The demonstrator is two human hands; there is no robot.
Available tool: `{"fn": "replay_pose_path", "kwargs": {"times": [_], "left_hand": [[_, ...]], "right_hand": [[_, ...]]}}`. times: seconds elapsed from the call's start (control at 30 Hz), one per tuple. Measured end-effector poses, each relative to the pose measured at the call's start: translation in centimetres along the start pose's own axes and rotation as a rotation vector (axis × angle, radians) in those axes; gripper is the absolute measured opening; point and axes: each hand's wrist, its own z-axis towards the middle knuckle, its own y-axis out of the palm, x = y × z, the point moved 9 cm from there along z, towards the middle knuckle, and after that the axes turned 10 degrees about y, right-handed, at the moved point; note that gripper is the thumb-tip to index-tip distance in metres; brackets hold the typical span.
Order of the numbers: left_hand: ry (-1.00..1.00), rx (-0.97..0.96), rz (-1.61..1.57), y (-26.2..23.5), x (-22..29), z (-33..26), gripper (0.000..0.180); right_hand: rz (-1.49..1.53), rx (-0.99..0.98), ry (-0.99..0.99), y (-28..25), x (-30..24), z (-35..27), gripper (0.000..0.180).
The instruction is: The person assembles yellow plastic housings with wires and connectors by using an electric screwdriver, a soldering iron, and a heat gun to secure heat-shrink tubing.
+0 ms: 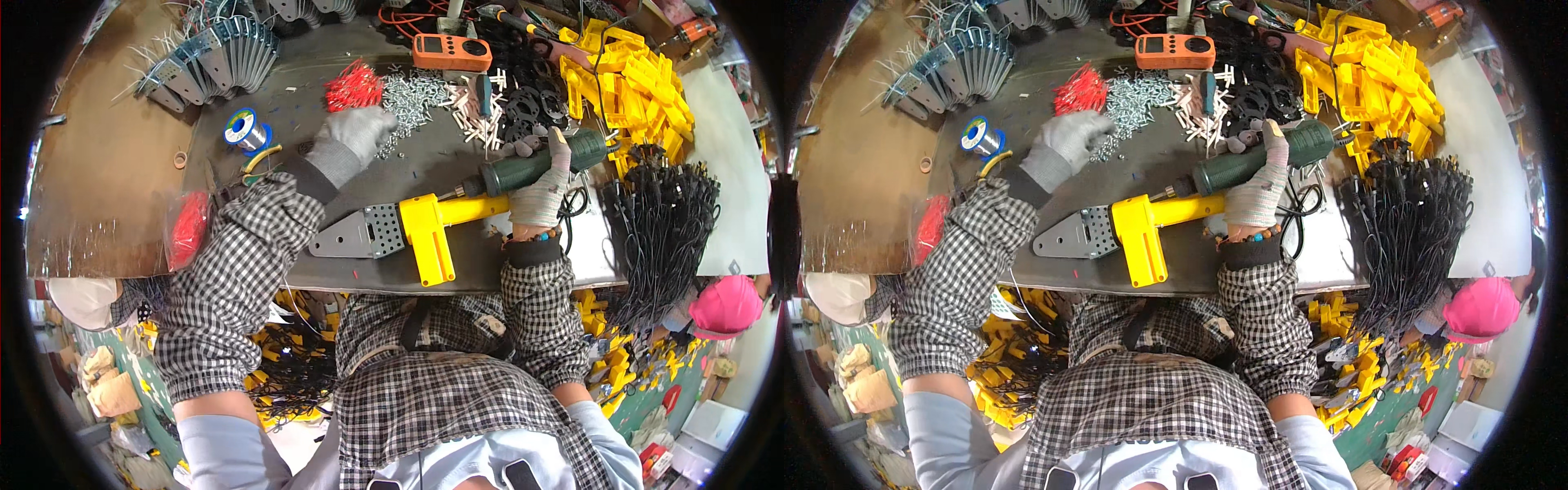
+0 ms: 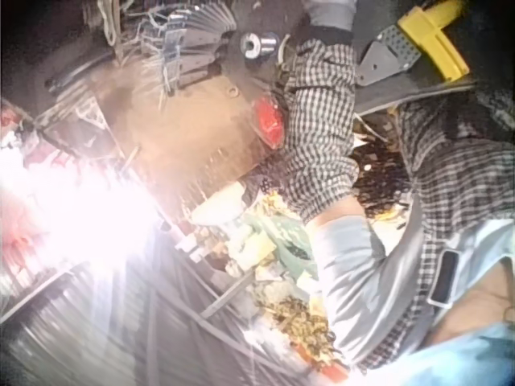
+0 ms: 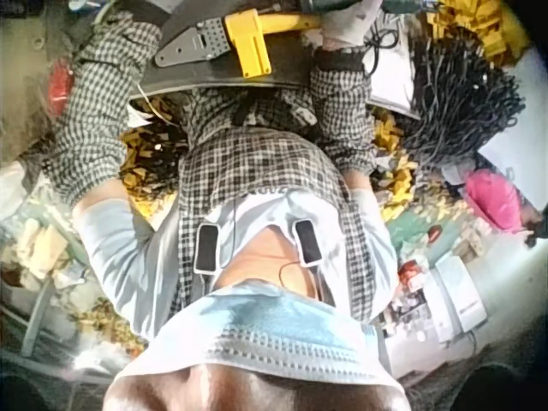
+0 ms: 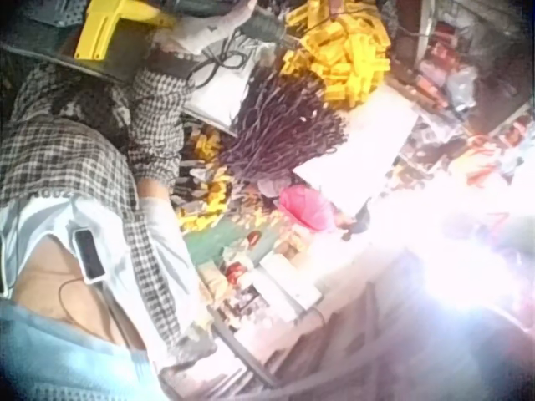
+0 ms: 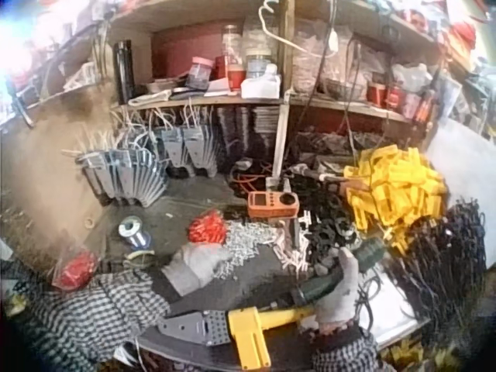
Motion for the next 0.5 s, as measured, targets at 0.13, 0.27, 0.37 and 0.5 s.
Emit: {"fn": "replay_pose_path", "kwargs": {"times": [0.13, 0.27, 0.37, 0.5], "left_hand": [[0.026, -0.103, -0.011, 0.9, 1.1, 0.7, 0.005], [0.235, -0.334, 0.330, 3.1, 4.2, 1.7, 0.007], [0.227, -0.445, 0.352, 3.5, 4.4, 1.3, 0.008], [-0.041, -0.151, -0.096, 0.8, 2.4, -1.5, 0.007]], "right_hand": [[-0.005, -0.001, 0.010, -0.1, 0.0, -0.1, 0.020], [-0.027, -0.007, -0.005, -0.1, 0.0, 0.1, 0.019], [0.010, 0.002, 0.001, 0.5, 0.1, -0.4, 0.019], [0.045, 0.028, 0.007, 0.4, 0.1, -0.5, 0.019]]}}
